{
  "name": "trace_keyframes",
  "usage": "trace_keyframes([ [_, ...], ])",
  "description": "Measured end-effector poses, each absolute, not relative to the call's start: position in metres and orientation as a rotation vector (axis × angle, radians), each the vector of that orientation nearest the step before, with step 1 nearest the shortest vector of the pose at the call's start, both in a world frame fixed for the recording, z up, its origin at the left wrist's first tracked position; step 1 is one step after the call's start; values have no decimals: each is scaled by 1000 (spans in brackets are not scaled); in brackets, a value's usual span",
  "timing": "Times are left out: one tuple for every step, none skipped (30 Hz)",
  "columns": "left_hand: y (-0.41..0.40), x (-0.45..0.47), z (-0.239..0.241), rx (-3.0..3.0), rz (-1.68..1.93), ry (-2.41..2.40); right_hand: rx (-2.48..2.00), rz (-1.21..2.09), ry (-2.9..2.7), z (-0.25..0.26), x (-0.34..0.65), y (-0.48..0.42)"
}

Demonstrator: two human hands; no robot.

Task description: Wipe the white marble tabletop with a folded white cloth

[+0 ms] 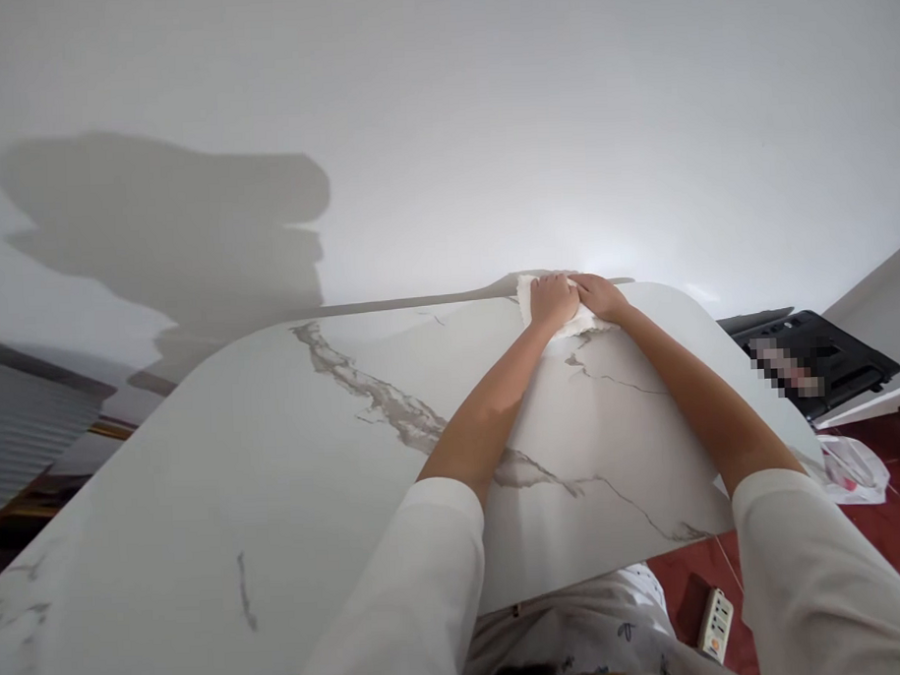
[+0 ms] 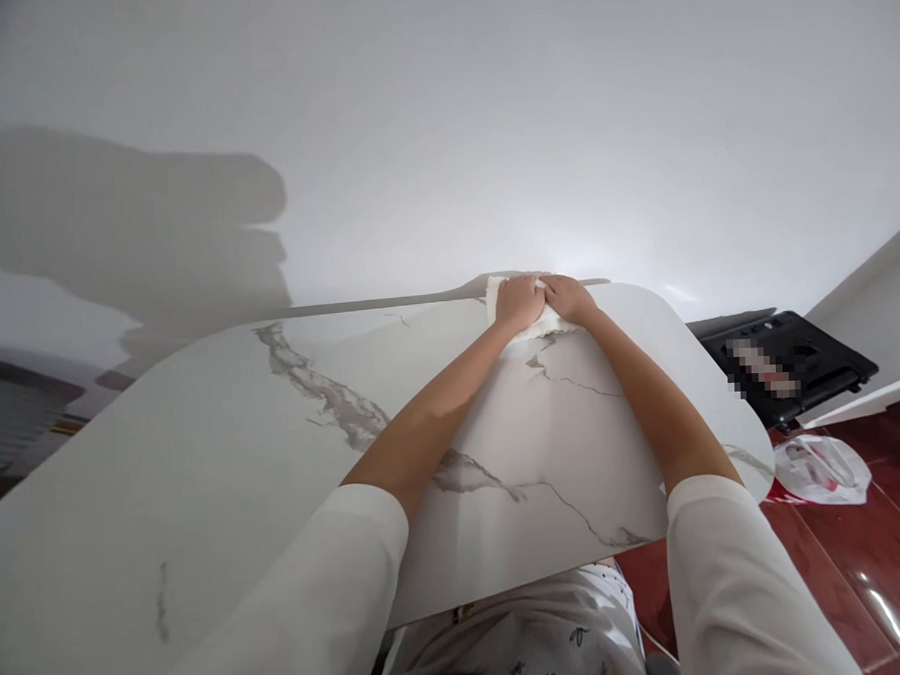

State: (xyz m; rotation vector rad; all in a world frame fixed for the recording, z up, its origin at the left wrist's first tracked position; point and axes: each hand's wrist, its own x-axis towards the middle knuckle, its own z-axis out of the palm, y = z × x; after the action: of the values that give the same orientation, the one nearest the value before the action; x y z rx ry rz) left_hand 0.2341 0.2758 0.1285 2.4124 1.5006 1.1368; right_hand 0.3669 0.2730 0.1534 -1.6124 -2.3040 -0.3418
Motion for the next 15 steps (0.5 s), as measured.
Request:
trace_keyframes([
  [272, 234, 128, 2426, 1147, 1503, -1605, -371, -2314, 152, 367, 270],
  [267, 234, 126, 2436, 1153, 1506, -1601, -401, -2322, 150, 367, 267],
  [262, 233, 125, 2444, 1157, 1504, -1602, -430, -2330, 149, 367, 263],
  [255, 233, 124, 2447, 1159, 1502, -1608, -454, -2336, 147, 367, 258],
  [248, 232, 123, 2448, 1159, 1497, -1615, -470, -2343, 145, 367, 252],
  [240, 231, 122, 2449, 1156, 1491, -1619, -479, -2351, 142, 367, 246],
  [232, 230, 120, 2448, 1151, 1488, -1621, -480, -2359, 140, 367, 238],
  [223, 228, 119, 2448, 1137, 1488, -1622, -477, -2368, 138, 366, 230],
  [214, 226, 117, 2451, 1118, 1484, -1628, -472, -2375, 136, 365, 220],
  [204, 223, 115, 2458, 1097, 1474, -1641, -467, -2376, 134, 364, 209],
  [194, 220, 113, 2467, 1076, 1454, -1658, -462, -2375, 131, 363, 197],
  [183, 217, 111, 2473, 1058, 1429, -1675, -459, -2373, 128, 361, 183],
  [171, 213, 108, 2477, 1044, 1398, -1687, -457, -2375, 125, 359, 169],
  [159, 209, 105, 2474, 1036, 1368, -1690, -457, -2381, 122, 357, 153],
  [145, 206, 101, 2462, 1025, 1343, -1688, -457, -2387, 119, 355, 137],
])
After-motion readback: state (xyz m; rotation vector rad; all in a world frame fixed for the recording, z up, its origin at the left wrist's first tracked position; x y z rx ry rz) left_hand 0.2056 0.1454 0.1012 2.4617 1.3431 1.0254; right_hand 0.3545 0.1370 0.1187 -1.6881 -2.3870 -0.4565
